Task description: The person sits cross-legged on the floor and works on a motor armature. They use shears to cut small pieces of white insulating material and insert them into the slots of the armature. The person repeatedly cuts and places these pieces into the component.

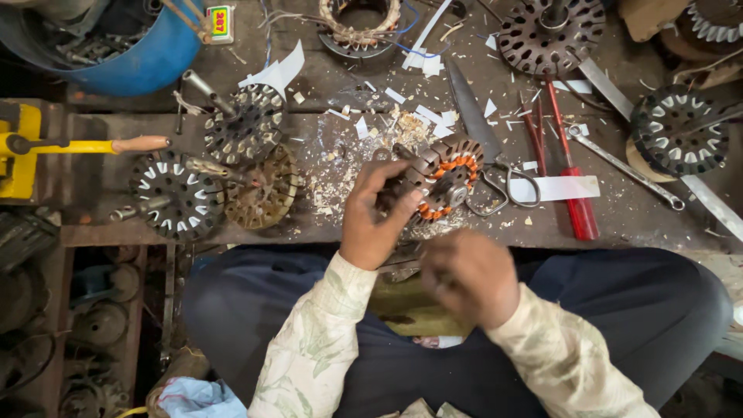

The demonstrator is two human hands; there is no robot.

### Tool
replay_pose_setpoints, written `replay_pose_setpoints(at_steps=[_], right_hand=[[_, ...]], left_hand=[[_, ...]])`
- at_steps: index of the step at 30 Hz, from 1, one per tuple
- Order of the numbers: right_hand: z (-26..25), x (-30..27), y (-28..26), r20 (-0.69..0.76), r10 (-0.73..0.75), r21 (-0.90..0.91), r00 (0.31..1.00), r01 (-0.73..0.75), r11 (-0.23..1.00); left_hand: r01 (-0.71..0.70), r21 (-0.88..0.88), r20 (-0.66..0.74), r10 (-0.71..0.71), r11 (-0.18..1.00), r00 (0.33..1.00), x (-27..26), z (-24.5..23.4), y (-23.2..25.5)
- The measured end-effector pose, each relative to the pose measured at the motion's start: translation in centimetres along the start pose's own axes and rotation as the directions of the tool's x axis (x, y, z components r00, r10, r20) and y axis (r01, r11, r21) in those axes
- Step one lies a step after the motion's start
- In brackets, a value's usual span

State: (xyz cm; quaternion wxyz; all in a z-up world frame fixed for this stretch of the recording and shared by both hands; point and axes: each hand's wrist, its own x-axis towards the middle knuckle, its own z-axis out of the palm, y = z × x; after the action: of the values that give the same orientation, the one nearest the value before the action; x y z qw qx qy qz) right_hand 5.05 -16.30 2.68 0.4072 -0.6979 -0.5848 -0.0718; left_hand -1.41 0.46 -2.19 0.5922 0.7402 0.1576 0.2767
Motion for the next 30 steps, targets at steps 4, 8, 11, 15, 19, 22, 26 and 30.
replay_pose_setpoints(at_steps=[4, 8, 11, 15, 19, 22, 26, 30], right_hand=[[-1.4, 0.5, -0.7, 0.067, -0.300, 0.109, 0.952, 0.292, 0.950], [-2.7, 0.7, 0.0, 0.053, -0.303, 0.068, 0.951, 0.300, 0.952], [-4.4, 0.6, 0.5, -0.052, -0.169, -0.125, 0.984, 0.162, 0.979], [-6.0, -0.1, 0.9, -0.420, 0.158, -0.160, 0.894, -0.245, 0.956], [-6.7, -0.6, 2.6, -0.450, 0.526, 0.076, 0.721, -0.556, 0.828], [-6.1, -0.1, 4.9, -0.327, 0.615, -0.054, 0.717, -0.664, 0.746], [-5.0, -1.4, 6.7, -0.201, 0.585, -0.339, 0.786, -0.616, 0.711], [-5.0, -2.5, 8.0, -0.201, 0.560, -0.397, 0.803, -0.590, 0.703]], left_hand=[[0.030, -0.013, -0.001, -0.030, 0.999, 1.000, 0.1, 0.0, 0.1], [0.075, -0.063, 0.003, -0.075, 0.995, 0.997, -0.1, 0.1, 0.2], [0.023, -0.109, 0.002, -0.023, 0.994, 1.000, -0.1, 0.2, 0.5], [0.031, -0.081, -0.005, -0.032, 0.996, 0.999, 0.1, 0.1, 0.5], [0.049, -0.117, -0.048, -0.055, 0.992, 0.997, -0.6, 0.5, 0.2], [0.010, -0.088, -0.084, -0.018, 0.996, 0.996, 0.3, 0.7, -0.1], [-0.070, 0.018, -0.112, 0.071, 0.997, 0.991, 0.2, 1.1, -0.4], [-0.029, 0.076, -0.130, 0.039, 0.997, 0.991, 0.2, 1.2, -0.3]])
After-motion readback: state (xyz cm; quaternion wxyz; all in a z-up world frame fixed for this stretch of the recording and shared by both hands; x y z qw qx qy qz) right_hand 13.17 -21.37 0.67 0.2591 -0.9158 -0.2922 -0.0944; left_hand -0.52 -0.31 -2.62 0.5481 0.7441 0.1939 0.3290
